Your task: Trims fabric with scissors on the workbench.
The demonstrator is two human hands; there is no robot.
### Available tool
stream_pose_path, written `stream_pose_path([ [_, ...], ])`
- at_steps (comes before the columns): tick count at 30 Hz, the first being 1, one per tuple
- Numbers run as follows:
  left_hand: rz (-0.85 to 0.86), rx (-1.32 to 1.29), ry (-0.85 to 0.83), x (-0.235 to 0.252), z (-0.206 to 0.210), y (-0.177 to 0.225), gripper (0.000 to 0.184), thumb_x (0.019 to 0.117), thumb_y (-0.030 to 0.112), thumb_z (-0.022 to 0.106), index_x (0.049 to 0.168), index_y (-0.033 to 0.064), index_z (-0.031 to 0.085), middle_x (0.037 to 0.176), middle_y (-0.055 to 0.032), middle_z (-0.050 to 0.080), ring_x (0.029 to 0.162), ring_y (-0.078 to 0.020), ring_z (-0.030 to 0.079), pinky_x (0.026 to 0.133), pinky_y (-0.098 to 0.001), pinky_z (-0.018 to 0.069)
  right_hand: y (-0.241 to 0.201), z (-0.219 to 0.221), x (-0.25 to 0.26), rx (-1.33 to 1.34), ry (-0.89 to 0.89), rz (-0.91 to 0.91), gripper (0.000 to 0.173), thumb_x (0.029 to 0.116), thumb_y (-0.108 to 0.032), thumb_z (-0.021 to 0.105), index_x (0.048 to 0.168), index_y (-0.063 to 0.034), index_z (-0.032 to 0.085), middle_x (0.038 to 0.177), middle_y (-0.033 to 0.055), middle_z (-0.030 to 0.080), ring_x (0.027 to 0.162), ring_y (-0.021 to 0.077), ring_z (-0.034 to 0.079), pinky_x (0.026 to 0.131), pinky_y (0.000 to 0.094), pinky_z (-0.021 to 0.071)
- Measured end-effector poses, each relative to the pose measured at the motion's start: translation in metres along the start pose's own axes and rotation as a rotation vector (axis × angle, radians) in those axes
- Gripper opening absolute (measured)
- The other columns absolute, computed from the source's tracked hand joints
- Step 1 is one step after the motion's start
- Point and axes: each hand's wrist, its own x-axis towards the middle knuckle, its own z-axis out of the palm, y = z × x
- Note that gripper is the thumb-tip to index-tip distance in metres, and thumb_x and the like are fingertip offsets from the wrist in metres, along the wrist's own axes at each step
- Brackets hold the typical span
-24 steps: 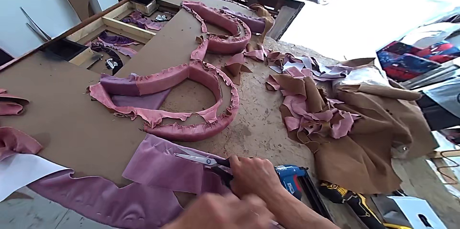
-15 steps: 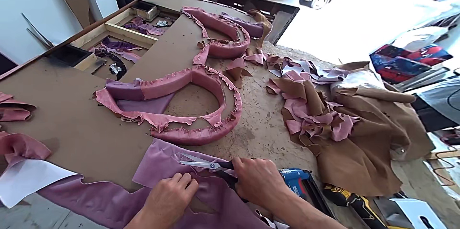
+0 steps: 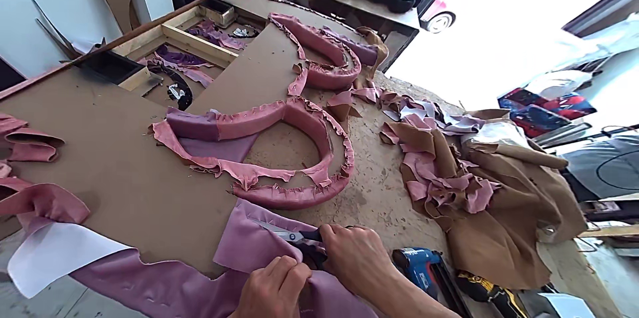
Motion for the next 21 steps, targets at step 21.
stream_pose_path([
  [21, 0.112, -0.22, 0.067, 0.02, -0.021, 0.016, 0.014, 0.1063, 0.015, 0.049, 0.108, 0.0106, 0.062, 0.094, -0.0042, 0.063, 0.08, -0.011, 0.062, 0.068, -0.019, 0.0531, -0.036, -0.019, 0.046, 0.112, 0.004, -0.009, 0.017, 0.081, -0.018, 0.072, 0.072, -0.0072, 0.062, 0.056, 0.008, 0.057, 0.053, 0.0287, 0.064, 0.045, 0.0437, 0.045],
])
